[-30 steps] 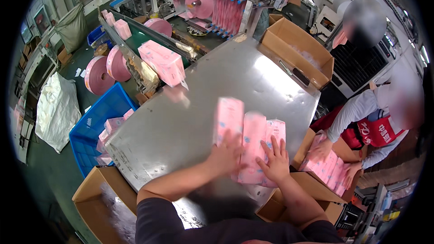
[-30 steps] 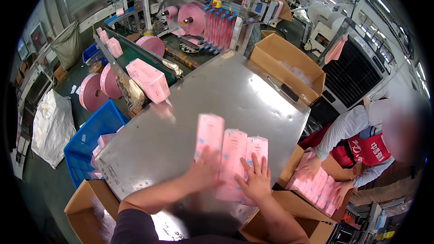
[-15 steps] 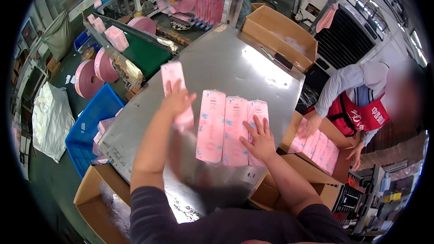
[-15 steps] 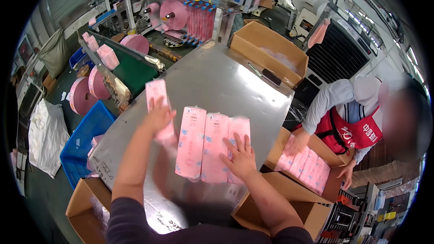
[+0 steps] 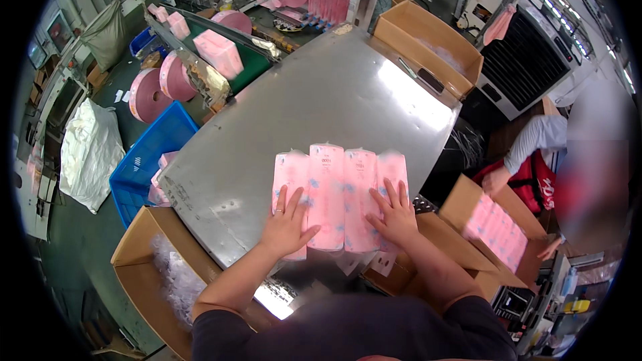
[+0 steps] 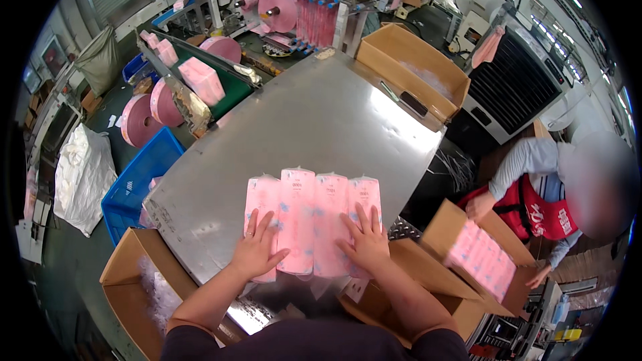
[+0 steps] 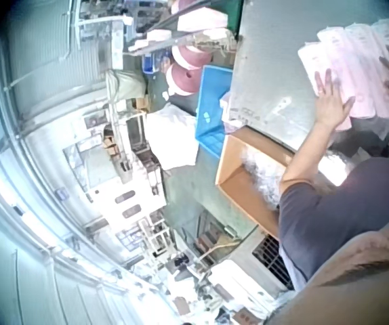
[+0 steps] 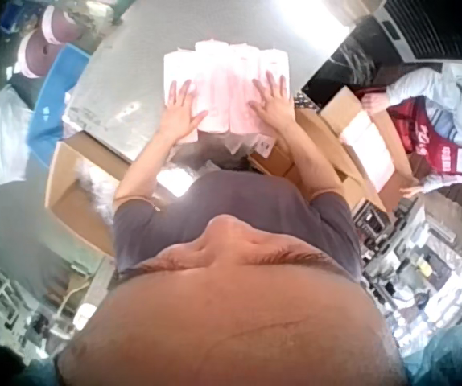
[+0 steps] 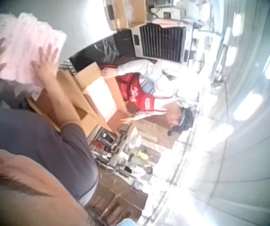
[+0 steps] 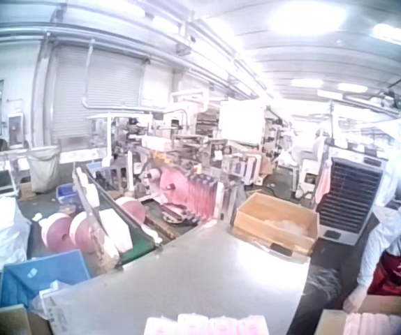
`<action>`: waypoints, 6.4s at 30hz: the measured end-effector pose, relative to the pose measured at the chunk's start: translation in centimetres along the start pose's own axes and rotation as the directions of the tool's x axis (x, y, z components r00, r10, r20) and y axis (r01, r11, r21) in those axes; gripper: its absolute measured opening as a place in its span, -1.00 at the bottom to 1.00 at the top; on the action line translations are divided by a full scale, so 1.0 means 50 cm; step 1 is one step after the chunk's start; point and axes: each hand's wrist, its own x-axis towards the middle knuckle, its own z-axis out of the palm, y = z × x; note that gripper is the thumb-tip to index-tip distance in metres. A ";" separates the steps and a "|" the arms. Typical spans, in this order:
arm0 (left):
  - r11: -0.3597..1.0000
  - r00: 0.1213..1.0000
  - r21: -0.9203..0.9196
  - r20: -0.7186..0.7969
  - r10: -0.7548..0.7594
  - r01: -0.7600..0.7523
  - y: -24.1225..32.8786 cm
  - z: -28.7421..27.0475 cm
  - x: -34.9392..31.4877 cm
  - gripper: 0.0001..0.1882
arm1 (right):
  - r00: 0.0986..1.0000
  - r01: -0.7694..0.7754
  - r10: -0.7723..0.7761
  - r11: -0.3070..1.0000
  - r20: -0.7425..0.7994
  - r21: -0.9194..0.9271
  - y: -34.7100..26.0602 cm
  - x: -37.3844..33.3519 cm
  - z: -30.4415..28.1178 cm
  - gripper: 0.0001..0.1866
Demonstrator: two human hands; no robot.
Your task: The person picks up cardboard sheets from a stack and folds them into boxes, then fills the boxes with stacks of pink-wrapped items from a table and pushes the completed boxes onto a conveyor belt.
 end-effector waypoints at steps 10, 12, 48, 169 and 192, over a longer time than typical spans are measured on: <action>0.964 0.982 0.257 -0.188 -0.025 0.074 -0.059 -0.084 0.268 -0.10 | 0.999 -0.027 0.027 1.000 -0.023 0.001 -0.009 0.014 -0.008 -0.31; 0.984 0.913 0.111 -0.400 -0.082 0.137 -0.110 -0.122 0.407 -0.15 | 0.999 -0.025 0.024 1.000 -0.033 -0.015 -0.010 0.015 -0.011 -0.31; -0.490 0.889 -0.742 0.404 0.216 0.457 0.237 -0.092 0.140 0.01 | 0.899 0.133 0.434 -0.400 0.059 0.907 0.341 -0.425 -0.258 -0.35; 0.974 0.992 -0.198 0.043 0.119 -0.108 0.004 -0.011 0.096 -0.45 | 0.951 -0.301 0.307 0.946 -0.035 0.117 0.034 0.076 -0.011 -0.12; 0.893 0.889 0.097 -0.188 -0.418 0.440 -0.299 -0.099 0.621 -0.25 | 0.970 -0.230 0.233 0.972 -0.072 0.036 -0.005 0.006 0.002 -0.17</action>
